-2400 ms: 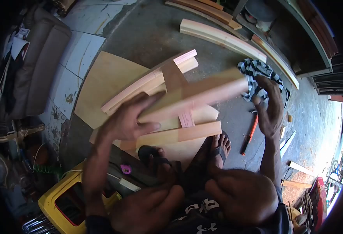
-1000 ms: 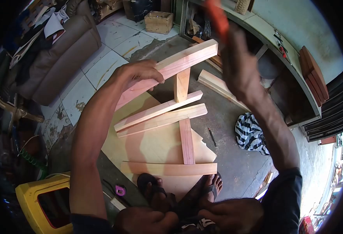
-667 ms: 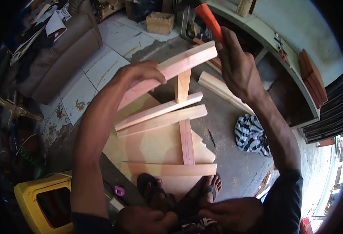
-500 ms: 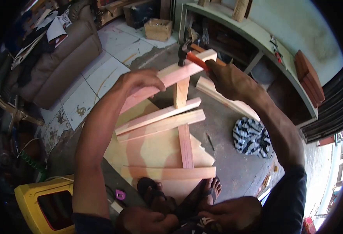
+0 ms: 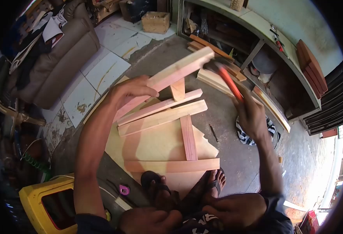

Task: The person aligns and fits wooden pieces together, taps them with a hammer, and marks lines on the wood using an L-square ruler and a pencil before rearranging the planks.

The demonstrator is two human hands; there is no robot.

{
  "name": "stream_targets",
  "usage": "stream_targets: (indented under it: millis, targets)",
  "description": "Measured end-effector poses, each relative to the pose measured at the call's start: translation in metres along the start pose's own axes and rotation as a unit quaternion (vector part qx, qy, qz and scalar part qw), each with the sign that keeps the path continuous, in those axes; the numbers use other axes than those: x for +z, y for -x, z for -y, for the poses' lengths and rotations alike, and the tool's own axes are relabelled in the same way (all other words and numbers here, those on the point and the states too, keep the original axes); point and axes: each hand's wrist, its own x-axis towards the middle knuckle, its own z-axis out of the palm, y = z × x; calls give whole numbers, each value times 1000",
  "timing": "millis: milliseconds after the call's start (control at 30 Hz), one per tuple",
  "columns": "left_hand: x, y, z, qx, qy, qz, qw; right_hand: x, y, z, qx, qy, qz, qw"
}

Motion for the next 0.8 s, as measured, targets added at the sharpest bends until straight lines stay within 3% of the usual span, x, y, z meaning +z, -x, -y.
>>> stream_targets:
  millis: [33,100,167,200,233,333,467,600,633,800]
  targets:
    - [7,5,-3,-3,3,6,1000,11,32,-21,31,-9,-33,999]
    - [24,22,-22,188,36,88,977,42,108,-63,129,4,-78,989]
    - [59,43,-32,186,82,106,973,67,186,-89,279,19,-74,957]
    - [84,52,-30,212,24,48,976,76,222,-98,327,36,-58,943]
    - [112,61,-26,238,-35,-7,971,82,252,-105,359,52,-43,931]
    - [182,87,-25,182,-110,6,977,96,326,-125,420,105,-2,901]
    - [273,86,8,191,-193,-46,961,118,370,-154,414,154,23,897]
    - [314,83,29,204,-236,-98,945,145,387,-187,356,178,10,917]
    - [318,82,30,220,-249,-129,934,143,375,-177,347,179,6,921]
    - [327,84,27,196,-204,-91,955,146,304,-146,299,114,15,947]
